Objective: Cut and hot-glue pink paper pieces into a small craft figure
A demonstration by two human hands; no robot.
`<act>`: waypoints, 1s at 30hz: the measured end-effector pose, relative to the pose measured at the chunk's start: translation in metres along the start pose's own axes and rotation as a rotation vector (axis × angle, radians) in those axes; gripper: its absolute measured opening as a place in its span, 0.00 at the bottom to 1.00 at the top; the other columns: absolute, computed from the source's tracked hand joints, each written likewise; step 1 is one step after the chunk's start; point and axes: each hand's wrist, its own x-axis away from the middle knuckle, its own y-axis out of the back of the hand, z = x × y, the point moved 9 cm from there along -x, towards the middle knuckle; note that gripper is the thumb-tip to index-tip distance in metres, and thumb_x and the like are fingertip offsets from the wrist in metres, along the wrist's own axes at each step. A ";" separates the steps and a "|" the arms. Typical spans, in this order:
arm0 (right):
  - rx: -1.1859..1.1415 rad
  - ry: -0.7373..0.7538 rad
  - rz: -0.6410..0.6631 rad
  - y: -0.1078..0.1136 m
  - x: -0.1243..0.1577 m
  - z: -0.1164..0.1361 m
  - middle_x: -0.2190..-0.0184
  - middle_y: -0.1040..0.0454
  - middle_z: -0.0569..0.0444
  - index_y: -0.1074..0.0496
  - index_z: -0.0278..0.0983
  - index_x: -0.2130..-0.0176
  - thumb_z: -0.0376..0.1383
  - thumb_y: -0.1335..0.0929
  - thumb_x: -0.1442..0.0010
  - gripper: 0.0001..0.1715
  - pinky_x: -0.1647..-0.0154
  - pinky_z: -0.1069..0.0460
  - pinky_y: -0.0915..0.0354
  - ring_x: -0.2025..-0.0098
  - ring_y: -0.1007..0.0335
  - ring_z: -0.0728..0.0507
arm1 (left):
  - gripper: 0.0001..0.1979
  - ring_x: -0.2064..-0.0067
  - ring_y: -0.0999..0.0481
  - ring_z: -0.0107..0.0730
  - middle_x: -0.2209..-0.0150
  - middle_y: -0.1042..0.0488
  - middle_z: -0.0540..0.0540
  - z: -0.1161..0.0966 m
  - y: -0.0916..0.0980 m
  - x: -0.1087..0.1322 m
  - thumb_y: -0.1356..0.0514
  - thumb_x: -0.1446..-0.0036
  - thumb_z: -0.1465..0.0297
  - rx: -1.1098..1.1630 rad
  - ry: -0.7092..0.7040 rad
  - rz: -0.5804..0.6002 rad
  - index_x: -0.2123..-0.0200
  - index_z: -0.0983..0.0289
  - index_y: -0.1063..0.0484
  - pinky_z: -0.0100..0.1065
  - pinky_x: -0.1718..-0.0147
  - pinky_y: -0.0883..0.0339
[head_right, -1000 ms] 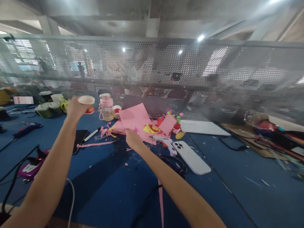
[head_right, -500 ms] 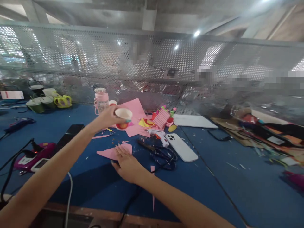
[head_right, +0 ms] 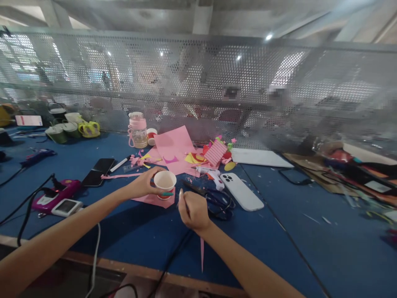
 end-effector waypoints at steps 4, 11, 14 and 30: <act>-0.045 -0.261 -0.069 0.001 0.004 -0.033 0.82 0.34 0.54 0.39 0.37 0.78 0.31 0.46 0.39 0.19 0.75 0.53 0.40 0.78 0.37 0.48 | 0.32 0.52 0.34 0.42 0.51 0.35 0.62 0.004 0.007 0.001 0.36 0.60 0.64 -0.094 -0.037 0.057 0.51 0.65 0.42 0.40 0.53 0.40; -0.156 -0.501 -0.117 -0.001 0.011 -0.055 0.80 0.33 0.54 0.39 0.39 0.77 0.38 0.47 0.38 0.19 0.75 0.51 0.39 0.79 0.37 0.47 | 0.15 0.51 0.37 0.51 0.54 0.37 0.72 0.059 0.104 0.006 0.49 0.46 0.71 -0.879 0.475 -0.237 0.56 0.73 0.39 0.42 0.58 0.40; -0.210 -0.550 -0.141 -0.003 0.014 -0.061 0.79 0.31 0.53 0.39 0.39 0.75 0.40 0.47 0.39 0.18 0.74 0.50 0.38 0.77 0.35 0.46 | 0.15 0.53 0.37 0.54 0.56 0.37 0.75 0.080 0.117 0.010 0.51 0.49 0.78 -0.924 0.585 -0.286 0.57 0.75 0.38 0.44 0.61 0.39; -0.490 -0.832 -0.388 0.018 0.002 -0.098 0.83 0.34 0.57 0.38 0.37 0.78 0.45 0.40 0.49 0.15 0.82 0.53 0.37 0.81 0.36 0.48 | 0.25 0.50 0.34 0.56 0.52 0.34 0.76 0.125 0.120 0.017 0.50 0.54 0.79 -0.846 0.769 -0.198 0.49 0.73 0.41 0.48 0.56 0.44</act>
